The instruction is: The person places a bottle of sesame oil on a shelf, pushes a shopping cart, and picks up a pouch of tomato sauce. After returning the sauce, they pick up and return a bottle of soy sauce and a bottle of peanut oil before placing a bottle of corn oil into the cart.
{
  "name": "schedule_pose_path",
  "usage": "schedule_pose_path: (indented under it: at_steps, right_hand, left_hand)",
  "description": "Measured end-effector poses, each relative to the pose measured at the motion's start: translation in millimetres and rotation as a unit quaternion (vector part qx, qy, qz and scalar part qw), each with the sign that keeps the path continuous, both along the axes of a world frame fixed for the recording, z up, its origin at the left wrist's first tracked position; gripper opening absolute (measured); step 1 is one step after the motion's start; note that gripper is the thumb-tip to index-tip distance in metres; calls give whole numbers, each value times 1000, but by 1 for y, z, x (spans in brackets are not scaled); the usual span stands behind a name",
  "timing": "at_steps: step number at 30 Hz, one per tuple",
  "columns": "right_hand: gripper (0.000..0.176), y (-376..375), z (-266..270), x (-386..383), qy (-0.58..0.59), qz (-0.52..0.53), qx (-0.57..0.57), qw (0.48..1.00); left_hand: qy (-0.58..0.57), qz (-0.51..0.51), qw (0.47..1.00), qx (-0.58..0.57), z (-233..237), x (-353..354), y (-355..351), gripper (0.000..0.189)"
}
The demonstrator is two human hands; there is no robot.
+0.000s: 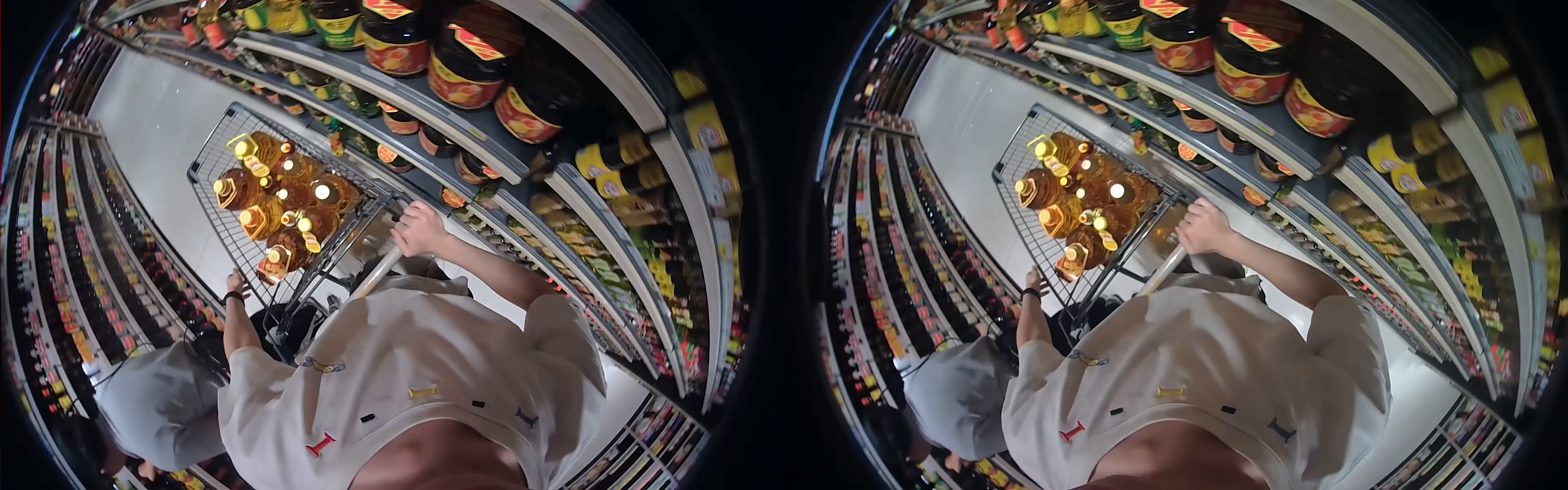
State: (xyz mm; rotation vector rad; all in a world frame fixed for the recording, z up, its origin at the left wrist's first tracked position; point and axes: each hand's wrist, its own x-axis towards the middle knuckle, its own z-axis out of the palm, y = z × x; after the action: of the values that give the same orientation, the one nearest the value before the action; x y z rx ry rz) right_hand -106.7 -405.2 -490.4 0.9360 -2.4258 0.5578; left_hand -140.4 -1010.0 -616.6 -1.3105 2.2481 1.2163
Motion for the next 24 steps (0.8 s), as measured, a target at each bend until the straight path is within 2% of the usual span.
schedule_pose_path:
  at_steps: [1, 2, 3, 4, 5, 7, 9, 11, 13, 18, 24]
  right_hand:
    - [26, 0, -3, -3, 7, -22, -11, 1000]
    - [21, -1, -6, -5, 16, -22, -20, 999]
    - [21, -1, -7, -10, 11, -15, -19, 1000]
    - [20, -1, -6, -11, 18, -16, -23, 999]
    - [19, -1, -7, -9, 23, -18, -25, 999]
    - [18, -1, -8, -13, 21, -11, -25, 999]
    - [19, -4, -5, -18, 49, -10, -37, 998]
    - [17, -7, -7, -26, 57, -14, -52, 997]
    - [15, -13, -5, -33, 49, -6, -40, 998]
    - [15, -39, -6, -67, 48, -13, -19, 999]
    - [15, -82, -1, -128, 59, -7, -39, 998]
  left_hand:
    - [63, -18, 996, 60, -47, 0, -18, 59]
    - [81, 50, 991, 88, -27, 5, 16, 56]
    - [152, 67, 985, 47, -34, 5, 28, 54]
    - [192, -8, 974, -121, -48, 5, 29, 52]
    - [221, -86, 929, -283, -51, 7, 38, 51]
    - [147, -52, 957, -246, -32, 2, 51, 48]
    - [152, -32, 967, -201, -31, 1, 49, 48]
    - [168, -56, 954, -241, -36, -3, 44, 47]
    - [219, -46, 949, -222, -40, -12, 37, 47]
    - [180, -56, 962, -196, -28, -49, 13, 49]
    - [208, -37, 963, -168, -47, -109, -41, 49]
